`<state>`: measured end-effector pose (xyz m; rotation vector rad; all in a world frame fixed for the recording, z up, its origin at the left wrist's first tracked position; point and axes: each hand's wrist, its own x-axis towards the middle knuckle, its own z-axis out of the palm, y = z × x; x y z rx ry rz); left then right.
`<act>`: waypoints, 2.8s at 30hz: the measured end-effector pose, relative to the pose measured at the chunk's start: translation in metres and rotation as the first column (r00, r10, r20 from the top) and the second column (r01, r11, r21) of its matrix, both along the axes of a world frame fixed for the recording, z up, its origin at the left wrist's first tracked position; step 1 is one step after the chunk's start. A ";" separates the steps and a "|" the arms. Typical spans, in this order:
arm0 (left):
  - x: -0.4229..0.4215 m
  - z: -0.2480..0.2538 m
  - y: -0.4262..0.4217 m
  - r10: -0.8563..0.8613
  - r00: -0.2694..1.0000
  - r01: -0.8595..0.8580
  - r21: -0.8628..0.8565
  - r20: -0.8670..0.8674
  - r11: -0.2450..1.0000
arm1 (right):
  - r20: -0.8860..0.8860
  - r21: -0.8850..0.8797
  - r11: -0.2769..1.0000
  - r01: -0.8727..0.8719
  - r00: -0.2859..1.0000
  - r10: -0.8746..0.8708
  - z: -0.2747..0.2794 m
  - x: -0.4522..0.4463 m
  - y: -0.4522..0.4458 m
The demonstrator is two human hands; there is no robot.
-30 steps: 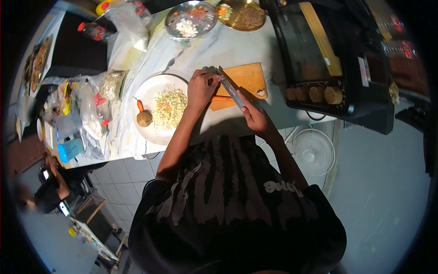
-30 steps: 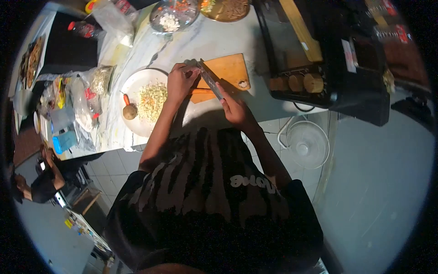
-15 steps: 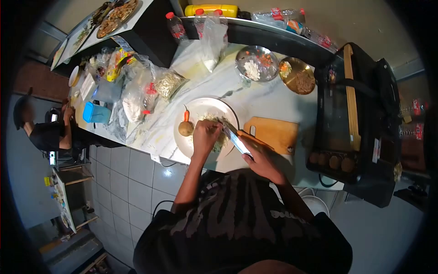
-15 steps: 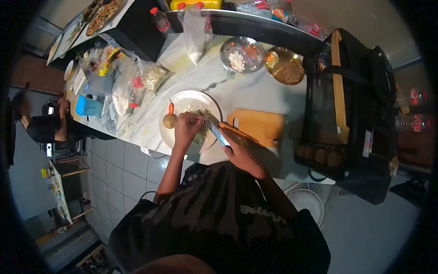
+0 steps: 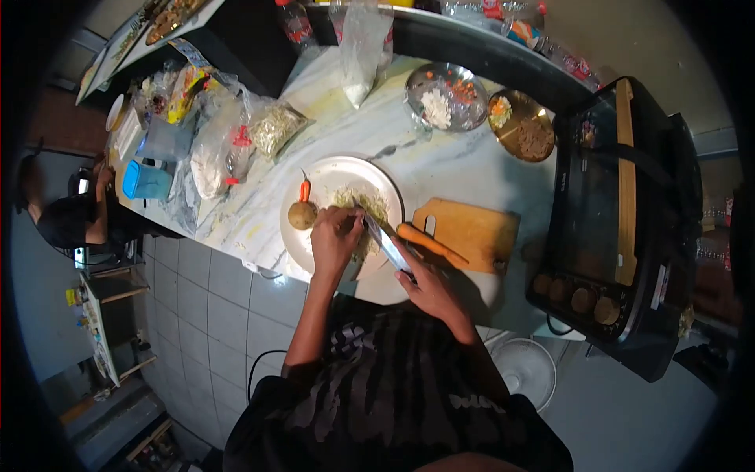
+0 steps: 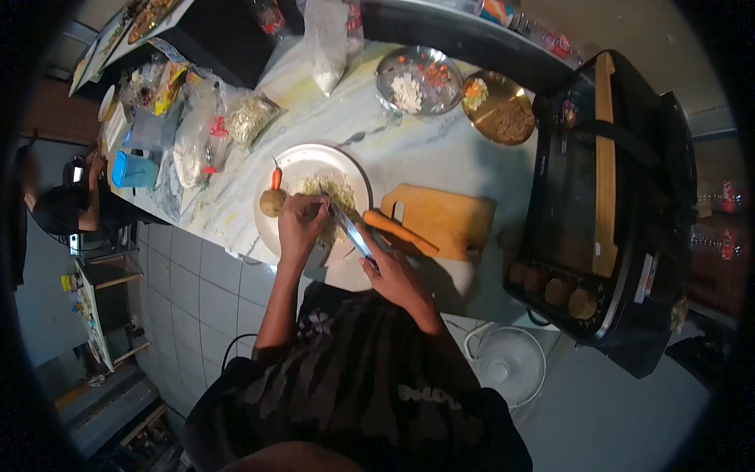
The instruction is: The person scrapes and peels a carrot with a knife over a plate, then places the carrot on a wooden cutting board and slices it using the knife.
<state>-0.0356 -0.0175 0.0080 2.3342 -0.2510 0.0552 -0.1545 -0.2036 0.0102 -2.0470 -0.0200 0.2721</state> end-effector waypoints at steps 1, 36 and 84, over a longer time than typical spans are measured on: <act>0.001 0.000 -0.001 0.001 1.000 -0.001 -0.023 -0.008 1.000 | 0.013 0.000 1.000 0.007 1.000 -0.007 0.003 0.001 -0.001; -0.009 -0.021 -0.179 -0.736 0.675 0.737 0.107 -0.052 0.668 | 0.010 -0.357 0.682 0.638 0.733 -0.681 -0.009 -0.110 -0.083; -0.049 0.031 -0.113 -0.316 0.865 0.405 -0.172 0.389 0.898 | 0.280 0.017 0.580 0.815 0.553 -0.785 -0.029 -0.074 -0.050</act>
